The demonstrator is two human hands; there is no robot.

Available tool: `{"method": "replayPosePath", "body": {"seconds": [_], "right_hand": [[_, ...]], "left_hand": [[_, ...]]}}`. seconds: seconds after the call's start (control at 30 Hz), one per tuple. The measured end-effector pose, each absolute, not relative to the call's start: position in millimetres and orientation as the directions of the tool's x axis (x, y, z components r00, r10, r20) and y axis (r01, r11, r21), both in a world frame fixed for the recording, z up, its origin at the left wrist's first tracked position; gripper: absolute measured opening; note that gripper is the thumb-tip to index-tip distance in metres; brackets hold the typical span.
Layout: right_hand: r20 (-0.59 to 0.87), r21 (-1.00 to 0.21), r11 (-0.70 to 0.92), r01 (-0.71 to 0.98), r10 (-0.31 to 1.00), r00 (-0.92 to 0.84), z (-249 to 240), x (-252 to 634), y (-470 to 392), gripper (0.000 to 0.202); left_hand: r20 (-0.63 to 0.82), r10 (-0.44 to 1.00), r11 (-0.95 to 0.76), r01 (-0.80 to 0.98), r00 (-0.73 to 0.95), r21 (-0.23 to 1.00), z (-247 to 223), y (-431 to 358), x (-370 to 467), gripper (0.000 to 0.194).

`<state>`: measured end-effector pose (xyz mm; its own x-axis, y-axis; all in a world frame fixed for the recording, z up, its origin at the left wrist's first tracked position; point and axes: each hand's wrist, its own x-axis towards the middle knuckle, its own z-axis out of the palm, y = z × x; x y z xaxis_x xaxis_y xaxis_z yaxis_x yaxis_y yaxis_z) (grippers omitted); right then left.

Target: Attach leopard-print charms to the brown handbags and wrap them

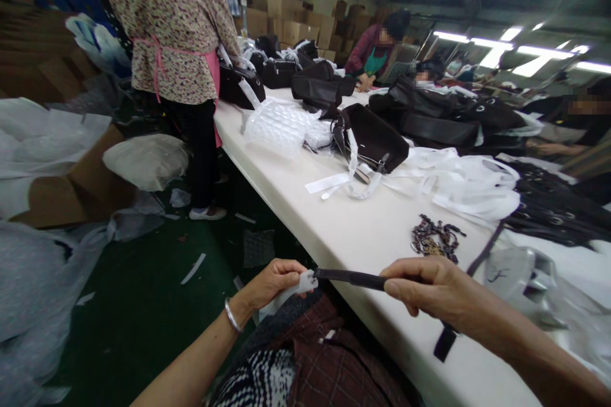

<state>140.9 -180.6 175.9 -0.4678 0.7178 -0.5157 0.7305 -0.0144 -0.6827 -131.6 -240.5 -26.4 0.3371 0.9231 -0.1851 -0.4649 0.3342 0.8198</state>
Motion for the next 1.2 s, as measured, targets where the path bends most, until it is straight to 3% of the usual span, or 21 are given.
{"method": "replayPosePath", "body": {"seconds": [0.23, 0.37, 0.57, 0.83, 0.93, 1.03, 1.2], "right_hand": [[-0.516, -0.628, 0.062, 0.776, 0.713, -0.474, 178, 141, -183, 0.033], [-0.492, -0.492, 0.189, 0.850, 0.745, -0.450, 180, 135, -189, 0.030], [-0.404, -0.314, 0.374, 0.873, 0.779, -0.480, 176, 121, -194, 0.023], [-0.366, -0.129, 0.504, 0.854, 0.777, -0.513, 156, 93, -196, 0.020], [-0.376, -0.170, 0.517, 0.839, 0.753, -0.540, 147, 83, -197, 0.020], [-0.388, -0.314, 0.477, 0.821, 0.724, -0.570, 144, 85, -192, 0.018], [-0.527, -0.515, 0.254, 0.819, 0.660, -0.535, 147, 119, -172, 0.024]], "left_hand": [[-0.184, 0.892, 0.372, -0.436, 0.414, 0.819, -21, -239, -131, 0.038], [-0.137, 0.858, 0.325, -0.316, 0.495, 0.891, -16, -237, -134, 0.049], [-0.138, 0.829, 0.310, -0.240, 0.542, 0.920, -5, -236, -128, 0.045], [-0.164, 0.815, 0.293, -0.150, 0.556, 0.944, 9, -232, -119, 0.038], [-0.145, 0.843, 0.221, -0.087, 0.518, 0.971, 19, -234, -111, 0.030], [-0.099, 0.898, 0.102, 0.017, 0.429, 0.995, 26, -236, -105, 0.024], [-0.025, 0.956, -0.026, 0.169, 0.292, 0.985, 16, -237, -108, 0.024]]}}
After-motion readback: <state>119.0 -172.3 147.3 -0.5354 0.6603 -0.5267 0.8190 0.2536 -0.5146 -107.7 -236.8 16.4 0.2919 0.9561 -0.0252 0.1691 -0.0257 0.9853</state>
